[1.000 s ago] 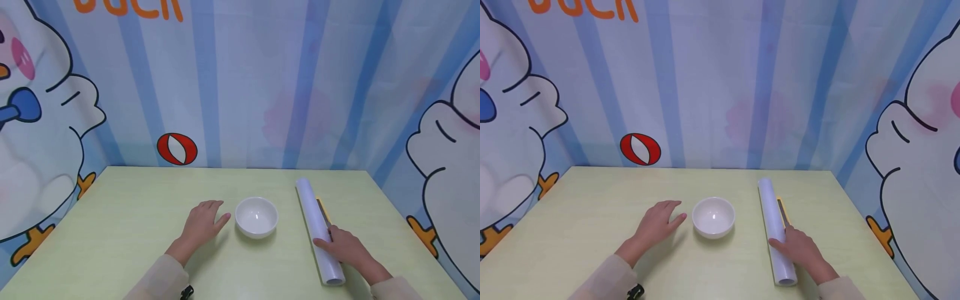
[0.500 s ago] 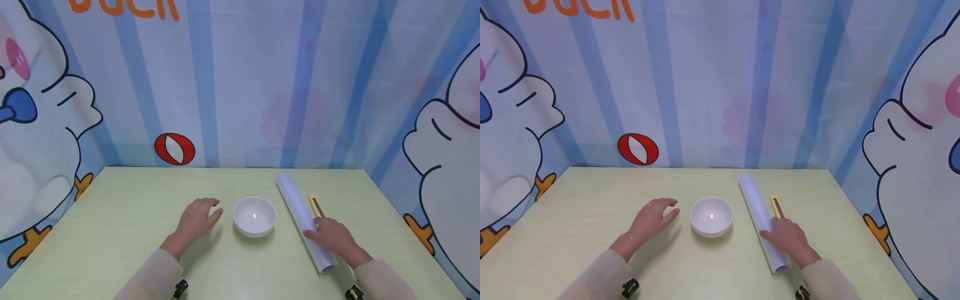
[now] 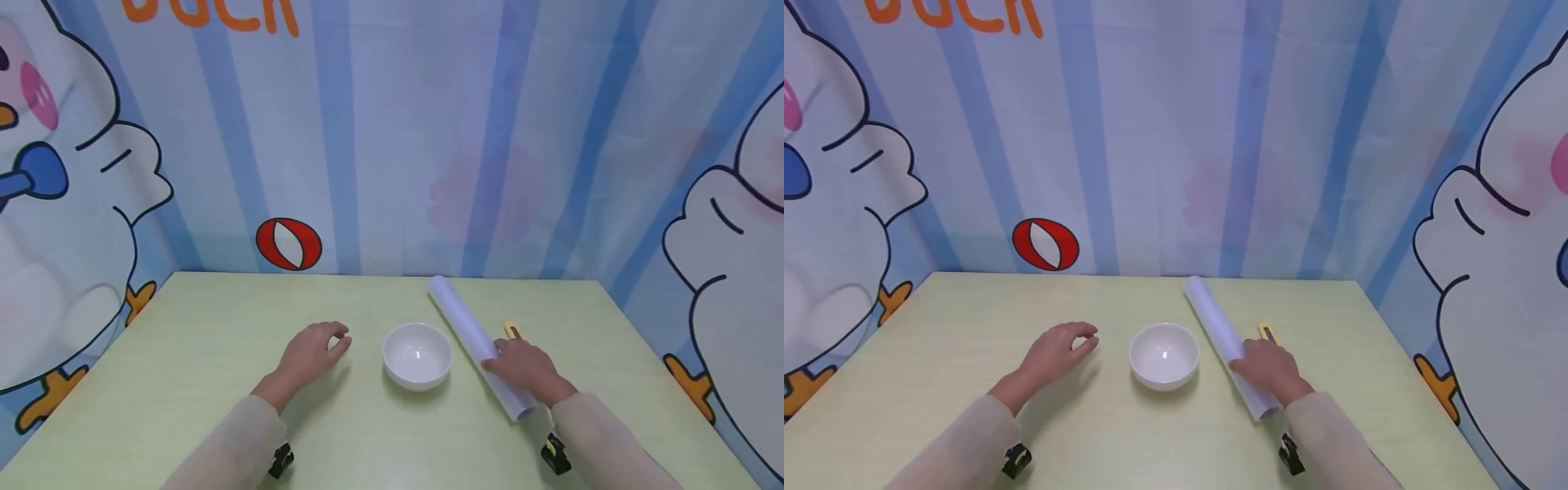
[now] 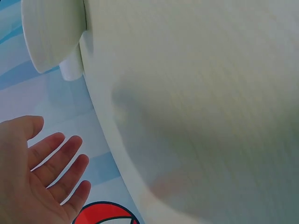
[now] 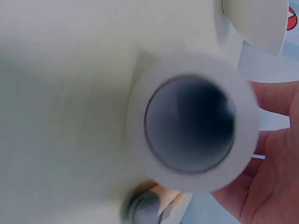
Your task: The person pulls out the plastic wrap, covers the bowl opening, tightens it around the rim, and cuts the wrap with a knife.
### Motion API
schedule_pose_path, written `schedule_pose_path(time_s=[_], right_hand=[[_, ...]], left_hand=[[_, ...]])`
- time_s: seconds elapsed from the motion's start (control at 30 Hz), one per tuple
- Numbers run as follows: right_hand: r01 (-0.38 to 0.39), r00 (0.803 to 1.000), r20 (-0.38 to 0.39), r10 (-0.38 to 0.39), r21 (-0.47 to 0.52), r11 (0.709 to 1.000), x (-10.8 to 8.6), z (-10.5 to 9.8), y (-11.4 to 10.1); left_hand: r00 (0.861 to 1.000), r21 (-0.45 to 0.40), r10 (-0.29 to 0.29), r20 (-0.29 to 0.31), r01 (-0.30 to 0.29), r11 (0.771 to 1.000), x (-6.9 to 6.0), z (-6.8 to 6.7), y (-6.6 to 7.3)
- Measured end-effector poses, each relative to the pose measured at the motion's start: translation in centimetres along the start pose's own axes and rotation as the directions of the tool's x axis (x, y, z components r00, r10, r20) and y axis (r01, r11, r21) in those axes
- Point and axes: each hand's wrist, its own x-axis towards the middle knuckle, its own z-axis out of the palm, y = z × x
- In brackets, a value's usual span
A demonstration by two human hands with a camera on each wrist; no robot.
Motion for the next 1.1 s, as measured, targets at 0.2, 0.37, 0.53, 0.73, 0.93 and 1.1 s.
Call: schedule_pose_path(time_s=[0.2, 0.37, 0.53, 0.73, 0.93, 1.1], right_hand=[[0.014, 1.000, 0.015, -0.013, -0.038, 0.999, 1.9, -0.2, -0.7], [0.057, 0.998, 0.006, -0.057, -0.052, 0.997, 3.3, -0.3, -1.5], [0.089, 0.996, -0.003, -0.090, -0.067, 0.994, 4.5, -0.5, -2.2], [0.096, 0.995, -0.003, -0.097, -0.090, 0.991, 5.3, -0.2, -2.6], [0.144, 0.990, 0.009, -0.144, -0.113, 0.983, 5.8, 0.3, -2.7], [0.177, 0.984, 0.008, -0.177, -0.096, 0.980, 5.8, 0.0, -2.2]], left_hand=[[0.999, 0.048, 0.031, 0.025, -0.032, 0.998, 1.0, -0.3, -0.3], [0.995, 0.144, 0.093, 0.030, -0.096, 0.985, 1.7, -0.5, -0.3], [0.983, 0.253, 0.173, 0.066, -0.185, 0.950, 2.9, -1.0, -0.4], [0.957, 0.342, 0.275, 0.095, -0.291, 0.893, 4.9, -0.5, -0.8], [0.948, 0.339, 0.288, 0.135, -0.317, 0.886, 6.3, 0.9, -0.6], [0.945, 0.337, 0.282, 0.167, -0.324, 0.884, 8.0, 1.6, 0.9]])
